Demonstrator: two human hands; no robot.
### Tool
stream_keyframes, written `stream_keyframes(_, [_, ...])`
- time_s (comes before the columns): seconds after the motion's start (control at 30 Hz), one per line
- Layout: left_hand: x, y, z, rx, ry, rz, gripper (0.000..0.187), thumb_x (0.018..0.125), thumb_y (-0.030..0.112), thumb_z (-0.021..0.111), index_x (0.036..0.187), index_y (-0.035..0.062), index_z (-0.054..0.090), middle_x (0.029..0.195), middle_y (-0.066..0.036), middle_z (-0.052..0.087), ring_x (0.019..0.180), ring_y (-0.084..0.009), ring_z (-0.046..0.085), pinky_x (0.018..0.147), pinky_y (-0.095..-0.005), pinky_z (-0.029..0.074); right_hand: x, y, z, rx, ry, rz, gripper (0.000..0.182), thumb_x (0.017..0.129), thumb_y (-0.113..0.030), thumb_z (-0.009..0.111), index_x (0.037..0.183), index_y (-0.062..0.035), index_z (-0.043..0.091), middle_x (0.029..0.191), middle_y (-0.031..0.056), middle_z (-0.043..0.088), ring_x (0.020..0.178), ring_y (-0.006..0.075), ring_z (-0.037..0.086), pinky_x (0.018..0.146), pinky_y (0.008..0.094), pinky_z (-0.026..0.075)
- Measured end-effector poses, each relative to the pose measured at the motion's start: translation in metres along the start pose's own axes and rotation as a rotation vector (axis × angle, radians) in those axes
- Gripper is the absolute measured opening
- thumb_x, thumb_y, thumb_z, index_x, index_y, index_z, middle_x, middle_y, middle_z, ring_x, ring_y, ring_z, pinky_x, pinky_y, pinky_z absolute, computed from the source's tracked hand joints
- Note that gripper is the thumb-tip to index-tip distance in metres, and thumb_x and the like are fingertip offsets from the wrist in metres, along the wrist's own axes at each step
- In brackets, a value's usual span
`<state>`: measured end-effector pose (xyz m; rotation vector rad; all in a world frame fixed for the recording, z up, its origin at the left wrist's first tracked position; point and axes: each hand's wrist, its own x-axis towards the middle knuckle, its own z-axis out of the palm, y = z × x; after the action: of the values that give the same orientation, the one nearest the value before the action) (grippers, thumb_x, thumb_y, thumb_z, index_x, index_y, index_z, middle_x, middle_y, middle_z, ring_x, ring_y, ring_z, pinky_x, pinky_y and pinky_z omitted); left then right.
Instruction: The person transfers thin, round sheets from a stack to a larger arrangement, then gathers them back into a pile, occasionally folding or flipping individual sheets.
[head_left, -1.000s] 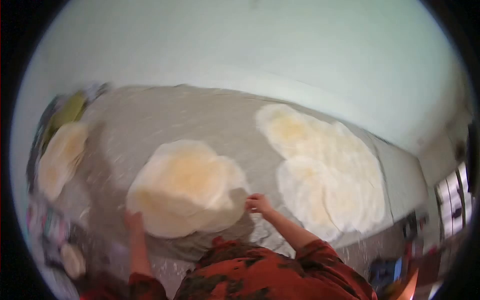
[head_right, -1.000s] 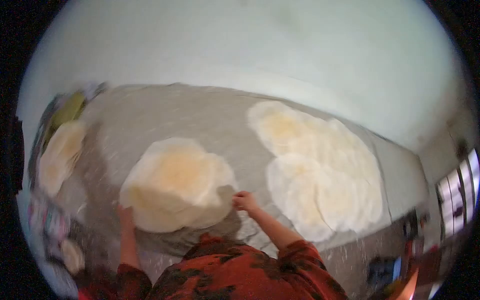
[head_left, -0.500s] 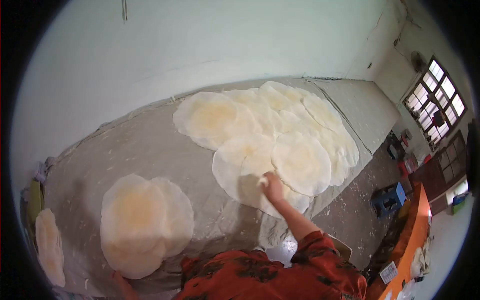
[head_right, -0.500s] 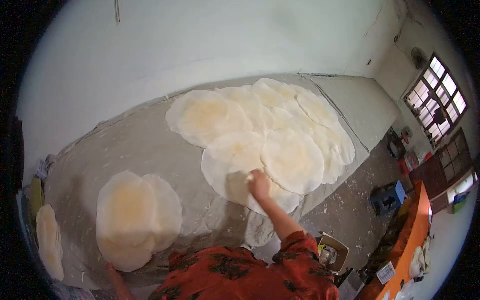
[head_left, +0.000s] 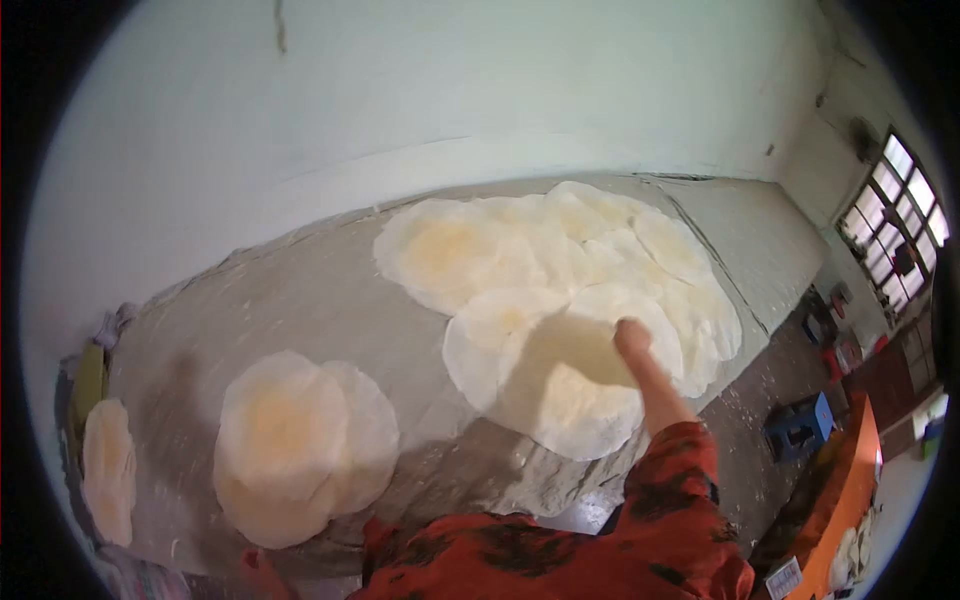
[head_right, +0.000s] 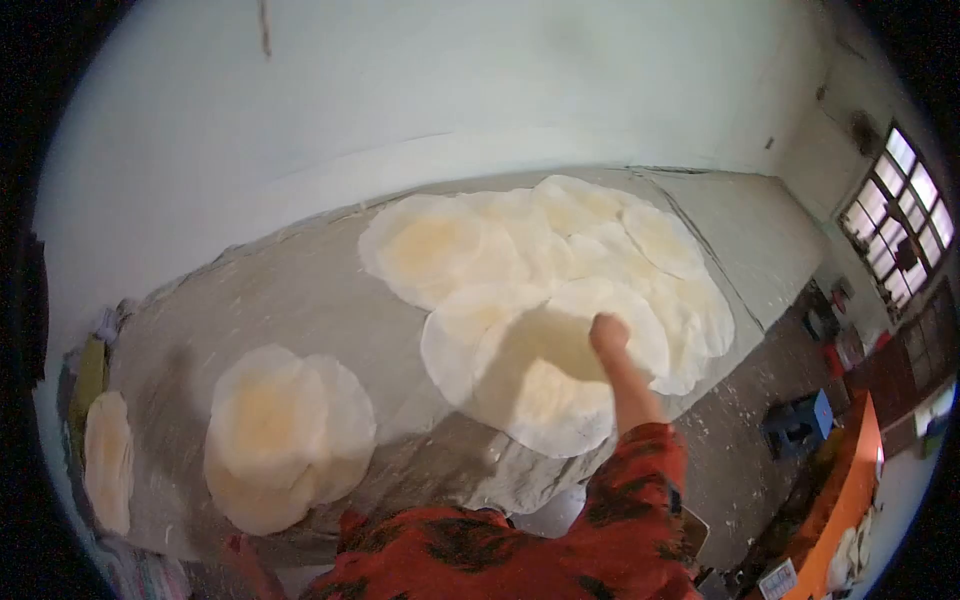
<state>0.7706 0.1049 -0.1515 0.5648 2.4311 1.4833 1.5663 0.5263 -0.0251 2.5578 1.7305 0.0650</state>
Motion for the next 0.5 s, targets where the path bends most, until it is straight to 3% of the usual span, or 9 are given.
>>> stream_keyframes(0.07, [-0.052, 0.091, 0.005, -0.067, -0.010, -0.136, 0.032, 0.078, 0.010, 0.055, 0.108, 0.0043, 0.046, 0.103, -0.006, 0.050, 0.081, -0.0155, 0.051, 0.069, -0.0312, 0.044, 0.015, -0.015, -0.069, -0.003, 0.132, -0.088, 0.021, 0.079, -0.013, 0.046, 0.092, -0.0059, 0.061, 0.095, 0.0164, 0.062, 0.088, 0.0325, 0.061, 0.073, 0.0455, 0.048])
stream_keyframes(0.17, [-0.057, 0.091, 0.019, -0.342, -0.022, -0.119, 0.019, 0.079, 0.010, 0.056, 0.097, 0.0054, 0.051, 0.089, -0.003, 0.052, 0.076, -0.0120, 0.052, 0.066, -0.0266, 0.044, -0.006, -0.071, -0.163, 0.056, 0.334, -0.330, 0.019, 0.079, -0.013, 0.047, 0.090, -0.0082, 0.062, 0.088, 0.0169, 0.062, 0.084, 0.0344, 0.059, 0.070, 0.0439, 0.047])
stream_keyframes(0.27, [-0.061, 0.109, 0.034, -0.455, -0.057, -0.149, 0.020, 0.079, 0.009, 0.056, 0.098, 0.0057, 0.050, 0.090, -0.004, 0.053, 0.077, -0.0140, 0.055, 0.066, -0.0274, 0.047, -0.094, -0.161, -0.241, 0.164, 0.420, -0.516, 0.022, 0.077, -0.008, 0.048, 0.093, -0.0081, 0.063, 0.088, 0.0175, 0.062, 0.080, 0.0349, 0.060, 0.069, 0.0413, 0.048])
stream_keyframes(0.37, [-0.064, 0.127, 0.047, -0.535, -0.144, -0.214, 0.023, 0.083, 0.012, 0.055, 0.103, 0.0058, 0.047, 0.093, -0.006, 0.053, 0.082, -0.0188, 0.058, 0.067, -0.0296, 0.049, -0.150, -0.231, -0.221, 0.501, 0.611, -0.924, 0.028, 0.074, 0.001, 0.047, 0.095, -0.0084, 0.062, 0.087, 0.0141, 0.063, 0.077, 0.0329, 0.061, 0.068, 0.0399, 0.049])
stream_keyframes(0.5, [-0.054, 0.131, 0.060, -0.821, -0.269, -0.377, 0.032, 0.086, 0.019, 0.055, 0.111, 0.0060, 0.041, 0.100, -0.010, 0.051, 0.088, -0.0237, 0.058, 0.071, -0.0340, 0.050, -0.240, -0.334, -0.164, 0.611, 0.517, -1.309, 0.035, 0.068, 0.004, 0.048, 0.101, -0.0031, 0.058, 0.098, 0.0166, 0.060, 0.086, 0.0321, 0.058, 0.072, 0.0396, 0.048])
